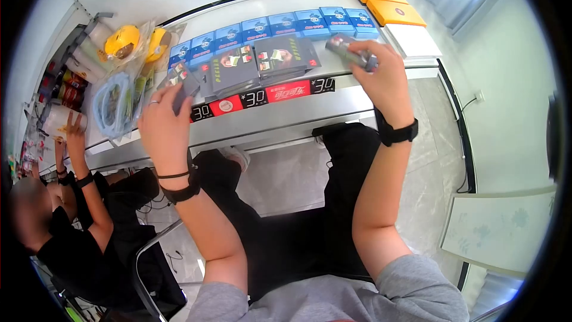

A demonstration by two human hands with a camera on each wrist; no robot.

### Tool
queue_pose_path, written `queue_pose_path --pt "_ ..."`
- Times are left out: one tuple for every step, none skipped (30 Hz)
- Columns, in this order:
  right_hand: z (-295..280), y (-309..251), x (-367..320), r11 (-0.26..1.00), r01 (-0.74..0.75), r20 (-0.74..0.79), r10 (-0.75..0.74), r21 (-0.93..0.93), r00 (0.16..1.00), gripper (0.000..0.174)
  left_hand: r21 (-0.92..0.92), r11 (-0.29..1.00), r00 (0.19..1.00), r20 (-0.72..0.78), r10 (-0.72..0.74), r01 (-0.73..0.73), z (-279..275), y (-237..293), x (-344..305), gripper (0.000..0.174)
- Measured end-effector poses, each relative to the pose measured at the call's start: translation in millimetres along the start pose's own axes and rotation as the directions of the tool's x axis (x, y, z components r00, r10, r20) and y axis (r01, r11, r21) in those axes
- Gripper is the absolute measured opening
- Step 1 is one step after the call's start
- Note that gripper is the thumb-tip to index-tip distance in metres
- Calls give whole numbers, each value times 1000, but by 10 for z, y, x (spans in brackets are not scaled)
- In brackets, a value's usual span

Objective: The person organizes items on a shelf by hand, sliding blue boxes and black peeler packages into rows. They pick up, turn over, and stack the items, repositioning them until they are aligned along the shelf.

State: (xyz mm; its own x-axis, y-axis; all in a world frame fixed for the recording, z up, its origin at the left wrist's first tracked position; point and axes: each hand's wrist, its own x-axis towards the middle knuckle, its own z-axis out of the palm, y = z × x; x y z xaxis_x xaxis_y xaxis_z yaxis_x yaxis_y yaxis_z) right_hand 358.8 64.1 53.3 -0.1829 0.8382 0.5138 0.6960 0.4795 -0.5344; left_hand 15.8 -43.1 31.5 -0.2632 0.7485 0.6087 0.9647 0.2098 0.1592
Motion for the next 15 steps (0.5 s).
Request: queue_pose_path --pt "-7 41 -40 993 63 91 -54 -99 994 33 18 1000 993 114 -21 19 18 -27 -29 36" --pt "31 47 -56 993 66 94 -58 -93 994 33 24 999 993 113 -25 22 14 -35 -35 36" --pt "77 49 -71 997 61 73 -57 -43 996 33 -12 999 989 138 -46 48 13 -31 -35 36" --pt "116 48 -80 998 56 52 -56 7 997 33 -47 996 985 162 -66 74 15 -35 -31 37" --pt "132 67 -72 1000 14 110 -14 0 994 37 -58 996 984 168 -57 68 37 -55 -22 37" --pt "166 74 -94 1000 17 113 -17 6 994 37 -51 996 984 167 -61 71 52 -52 -30 37" --pt "206 81 -123 989 31 49 -24 -144 999 39 42 999 998 66 -18 16 71 -33 -39 38" --pt "228 84 -134 956 34 -14 -40 -292 999 41 140 990 999 -31 35 -30 105 -38 -45 40" --pt "215 98 -124 960 -4 30 13 -280 999 43 164 985 991 -111 75 -56 201 -80 -64 43" --pt "185 88 -122 961 0 33 10 -277 999 43 168 984 991 -111 72 -52 207 -116 -50 43" --pt "142 69 -117 973 2 85 18 -230 996 42 -109 991 996 62 -68 75 205 -137 -28 45" --pt "106 75 -114 983 0 136 26 -183 990 41 -351 905 953 262 -151 240 200 -149 -14 47" --pt "93 150 -127 997 27 147 -16 -72 989 38 -350 905 953 262 -152 240 169 -145 -17 47" --pt "70 181 -129 997 28 146 -17 -71 989 38 -261 947 966 227 -127 185 113 -128 -31 49" --pt "51 204 -133 986 93 160 -71 -136 985 39 -167 977 976 195 -97 131 63 -117 -49 52"
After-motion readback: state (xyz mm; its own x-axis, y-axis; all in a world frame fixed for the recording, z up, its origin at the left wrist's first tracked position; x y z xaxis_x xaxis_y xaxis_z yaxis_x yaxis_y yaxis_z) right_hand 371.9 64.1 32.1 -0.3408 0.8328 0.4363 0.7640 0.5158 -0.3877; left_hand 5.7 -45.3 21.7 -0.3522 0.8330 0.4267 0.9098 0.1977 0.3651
